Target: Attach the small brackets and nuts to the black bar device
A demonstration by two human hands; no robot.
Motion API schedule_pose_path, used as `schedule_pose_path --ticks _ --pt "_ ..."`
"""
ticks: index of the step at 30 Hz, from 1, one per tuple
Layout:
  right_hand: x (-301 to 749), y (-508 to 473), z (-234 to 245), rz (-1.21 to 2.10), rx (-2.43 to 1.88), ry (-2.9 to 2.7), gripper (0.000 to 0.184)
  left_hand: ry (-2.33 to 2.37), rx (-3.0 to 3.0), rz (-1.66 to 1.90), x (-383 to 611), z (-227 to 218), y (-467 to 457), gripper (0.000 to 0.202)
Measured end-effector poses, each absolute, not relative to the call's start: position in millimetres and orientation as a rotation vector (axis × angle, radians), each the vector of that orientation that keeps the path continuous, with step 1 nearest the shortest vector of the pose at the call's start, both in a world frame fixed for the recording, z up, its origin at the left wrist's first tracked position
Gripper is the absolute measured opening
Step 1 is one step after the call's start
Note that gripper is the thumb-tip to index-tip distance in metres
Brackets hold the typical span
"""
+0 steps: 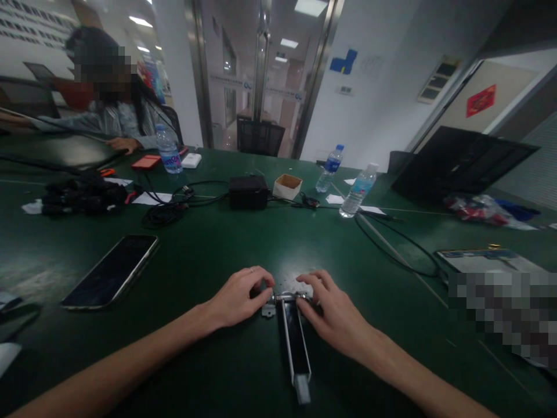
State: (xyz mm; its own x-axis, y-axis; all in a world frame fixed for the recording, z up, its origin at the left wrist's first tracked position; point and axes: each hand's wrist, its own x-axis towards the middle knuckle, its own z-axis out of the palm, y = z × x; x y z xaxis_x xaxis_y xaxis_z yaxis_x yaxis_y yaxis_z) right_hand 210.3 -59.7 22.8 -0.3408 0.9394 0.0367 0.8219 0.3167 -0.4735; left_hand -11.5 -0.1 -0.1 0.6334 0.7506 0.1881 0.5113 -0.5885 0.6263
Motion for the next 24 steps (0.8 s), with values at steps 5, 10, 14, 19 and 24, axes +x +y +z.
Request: schedule_pose_path --ticks 5,10,14,19,24 --pt "190.1 -72.5 29.4 0.585 -1.640 -2.359 0.039 0.896 2.364 0.490 -11.1 -0.7 0.2 0.009" --pt "176.7 -77.6 22.1 0.534 -1.658 -2.389 0.034 0.847 2.364 0.513 -11.8 -4.5 1.1 0.010" --pt "175.0 -80.5 23.7 0.519 -1.675 -2.393 0.043 0.819 2.354 0.534 -12.6 -5.6 1.7 0.011" --pt "197.4 -65.8 39.6 0.389 -1.726 -2.281 0.035 0.833 2.343 0.483 -13.5 -1.6 0.9 0.012" --pt "245.3 -25.9 38.1 0.170 -2.054 -2.244 0.027 0.854 2.340 0.449 -13.4 3.3 -0.9 0.014"
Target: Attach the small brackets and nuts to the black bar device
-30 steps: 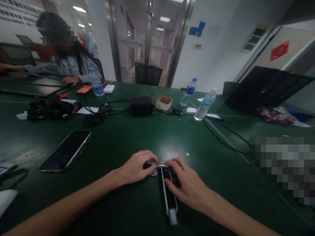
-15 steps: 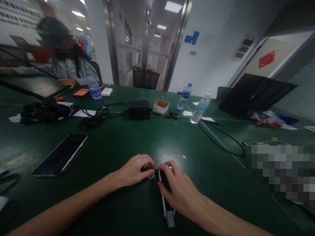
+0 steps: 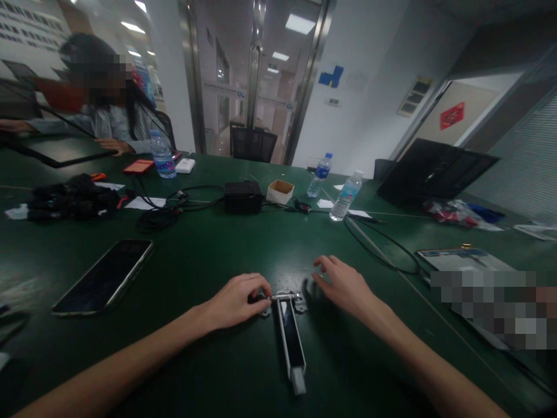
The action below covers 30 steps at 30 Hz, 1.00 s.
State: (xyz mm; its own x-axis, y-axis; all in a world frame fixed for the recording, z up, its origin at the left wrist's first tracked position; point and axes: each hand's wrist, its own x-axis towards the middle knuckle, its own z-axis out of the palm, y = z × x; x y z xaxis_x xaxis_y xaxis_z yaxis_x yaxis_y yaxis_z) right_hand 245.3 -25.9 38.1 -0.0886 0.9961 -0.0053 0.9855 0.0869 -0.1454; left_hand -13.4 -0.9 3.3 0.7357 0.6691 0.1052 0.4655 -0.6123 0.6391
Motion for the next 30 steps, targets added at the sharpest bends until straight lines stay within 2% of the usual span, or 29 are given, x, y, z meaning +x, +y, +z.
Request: schedule_pose_path --ticks 10,24,30 --pt "270.6 0.3 27.0 0.367 -1.980 -2.400 0.010 0.880 2.322 0.433 -14.1 4.6 -2.0 0.016" --pt "254.0 -14.0 22.5 0.586 -1.580 -2.503 0.016 0.893 2.318 0.446 -13.2 1.5 -0.8 0.015" --pt "250.1 -21.3 24.9 0.565 -1.532 -2.437 0.014 0.896 2.325 0.459 -13.2 2.7 -1.6 0.015"
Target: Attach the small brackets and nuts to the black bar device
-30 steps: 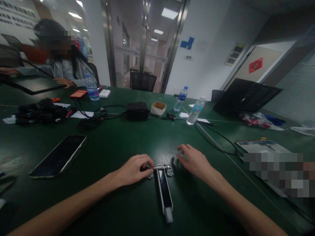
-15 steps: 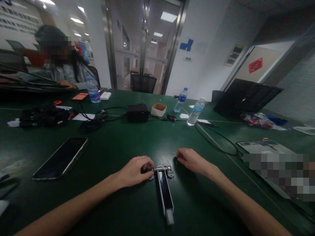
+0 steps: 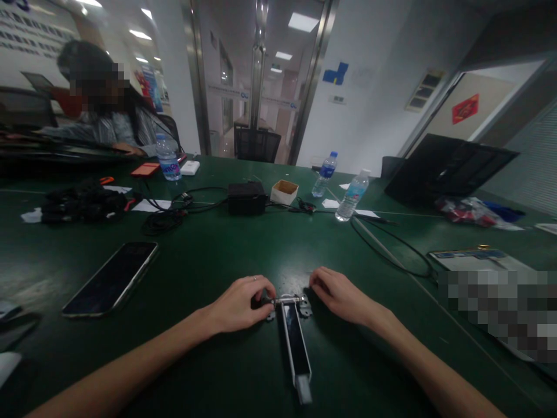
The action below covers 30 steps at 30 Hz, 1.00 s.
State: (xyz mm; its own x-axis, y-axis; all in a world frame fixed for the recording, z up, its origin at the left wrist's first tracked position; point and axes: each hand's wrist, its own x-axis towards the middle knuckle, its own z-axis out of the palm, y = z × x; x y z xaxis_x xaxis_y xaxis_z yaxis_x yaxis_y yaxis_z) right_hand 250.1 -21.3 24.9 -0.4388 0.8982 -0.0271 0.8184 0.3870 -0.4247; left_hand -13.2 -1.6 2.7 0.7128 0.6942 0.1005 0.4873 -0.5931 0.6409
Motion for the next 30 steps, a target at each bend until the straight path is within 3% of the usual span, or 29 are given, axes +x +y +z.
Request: schedule_pose_path --ticks 4,14,20,22,26,30 --pt "254.4 -18.5 20.7 0.536 -1.537 -2.376 0.016 0.913 2.315 0.467 -13.7 3.1 -2.0 0.016" --pt "336.3 30.9 -15.3 0.091 -1.941 -2.138 0.025 0.899 2.313 0.496 -13.4 4.4 -2.5 0.016" --pt "314.2 12.0 4.1 -0.018 -1.920 -2.082 0.025 0.926 2.260 0.550 -13.5 2.1 -1.6 0.014" --pt "284.8 -8.3 19.9 0.070 -1.859 -2.096 0.025 0.948 2.239 0.557 -13.0 2.8 -1.4 0.015" --pt "217.2 -59.2 44.0 0.593 -1.852 -2.260 0.038 1.008 2.223 0.561 -11.2 5.9 -1.0 0.016" --pt "175.4 -87.4 47.2 0.627 -1.907 -2.441 0.042 1.041 2.227 0.614 -9.9 6.0 -0.4 0.016"
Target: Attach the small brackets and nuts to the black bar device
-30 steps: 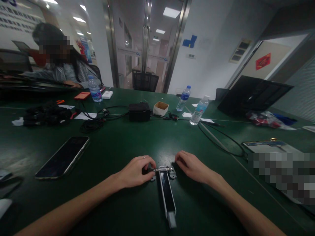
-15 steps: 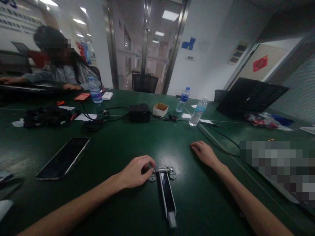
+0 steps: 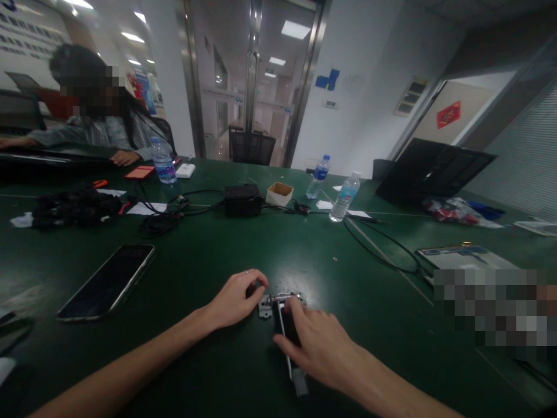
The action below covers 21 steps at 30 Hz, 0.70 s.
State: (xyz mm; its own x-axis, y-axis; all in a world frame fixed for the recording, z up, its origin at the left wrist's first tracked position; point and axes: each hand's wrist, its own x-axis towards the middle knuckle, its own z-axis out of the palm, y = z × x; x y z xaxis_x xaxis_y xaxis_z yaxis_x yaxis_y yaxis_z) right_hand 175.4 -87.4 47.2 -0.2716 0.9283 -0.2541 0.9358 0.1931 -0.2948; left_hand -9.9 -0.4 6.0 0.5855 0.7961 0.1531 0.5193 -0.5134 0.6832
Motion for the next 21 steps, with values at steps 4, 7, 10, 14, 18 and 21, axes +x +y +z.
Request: schedule_pose_path --ticks 4,7,10,14,18,21 --pt "174.0 -77.9 44.0 -0.557 1.889 2.371 0.031 1.085 2.184 0.646 -10.4 4.1 0.8 0.017" --pt "191.3 -53.1 39.4 -0.531 1.974 2.351 0.032 1.112 2.120 0.638 -11.8 4.9 1.2 0.020" --pt "216.8 -18.3 30.0 -0.447 2.098 2.342 0.031 1.119 2.079 0.621 -13.2 8.2 0.8 0.021" --pt "250.6 30.3 16.8 -0.232 2.266 2.269 0.034 1.119 2.065 0.611 -13.5 11.5 -0.2 0.021" --pt "269.0 65.1 9.7 0.024 2.381 2.183 0.042 1.127 2.073 0.629 -12.4 10.9 -0.6 0.019" --pt "270.9 79.7 4.7 0.135 2.306 2.228 0.043 1.120 2.072 0.622 -12.3 10.1 -0.3 0.019"
